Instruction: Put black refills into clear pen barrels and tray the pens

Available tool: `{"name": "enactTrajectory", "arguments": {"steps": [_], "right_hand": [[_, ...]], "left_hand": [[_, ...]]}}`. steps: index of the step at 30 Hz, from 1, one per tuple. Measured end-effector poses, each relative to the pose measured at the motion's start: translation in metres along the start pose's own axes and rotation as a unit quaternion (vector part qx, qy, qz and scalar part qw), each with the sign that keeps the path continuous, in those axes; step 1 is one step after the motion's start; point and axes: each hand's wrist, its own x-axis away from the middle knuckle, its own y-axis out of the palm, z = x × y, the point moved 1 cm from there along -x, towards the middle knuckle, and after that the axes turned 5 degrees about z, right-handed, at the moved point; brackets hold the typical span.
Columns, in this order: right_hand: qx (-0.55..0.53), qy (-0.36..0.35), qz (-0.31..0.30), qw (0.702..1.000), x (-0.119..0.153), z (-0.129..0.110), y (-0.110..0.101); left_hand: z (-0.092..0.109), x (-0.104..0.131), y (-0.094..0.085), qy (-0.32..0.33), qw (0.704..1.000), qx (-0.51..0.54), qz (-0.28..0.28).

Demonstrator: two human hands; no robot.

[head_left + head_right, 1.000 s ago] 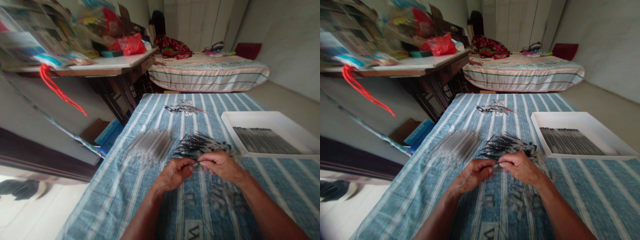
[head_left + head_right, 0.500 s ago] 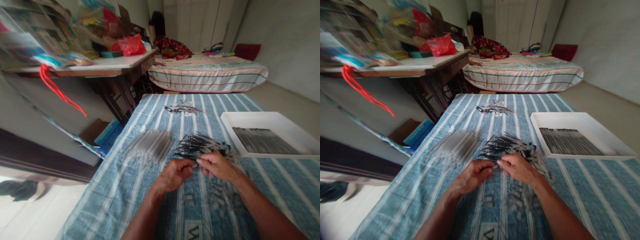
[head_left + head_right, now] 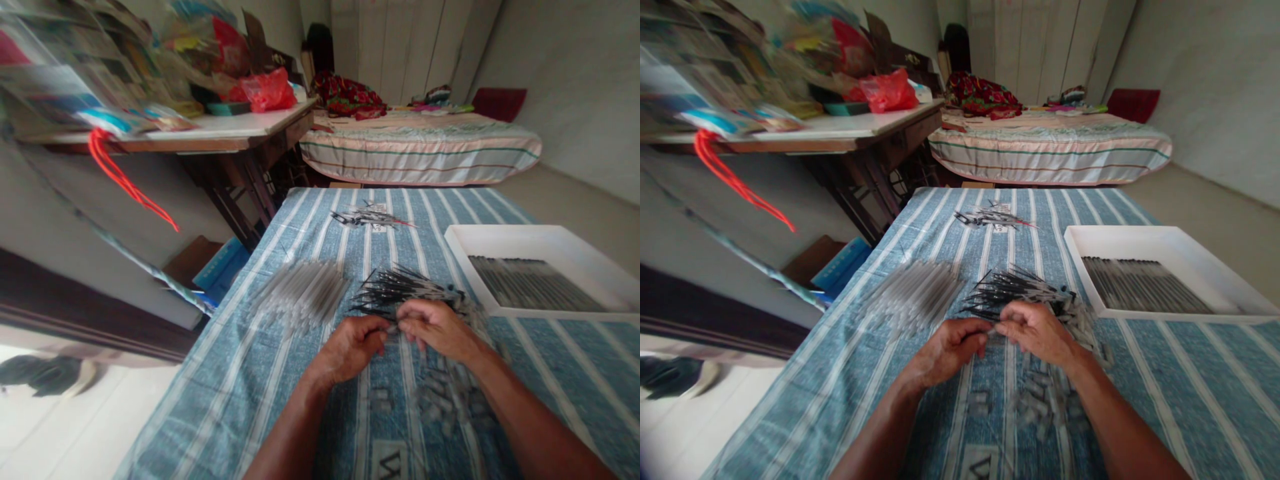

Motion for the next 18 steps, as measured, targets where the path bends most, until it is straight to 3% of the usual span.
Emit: {"name": "enactTrajectory", "arguments": {"steps": [18], "right_hand": [[0.004,0.007,-0.011,1.0,0.0006,-0.0003,0.0011]], "left_hand": [[-0.0025,-0.0005,0.0015,0.005,1.0,-0.004,-0.008]]}}
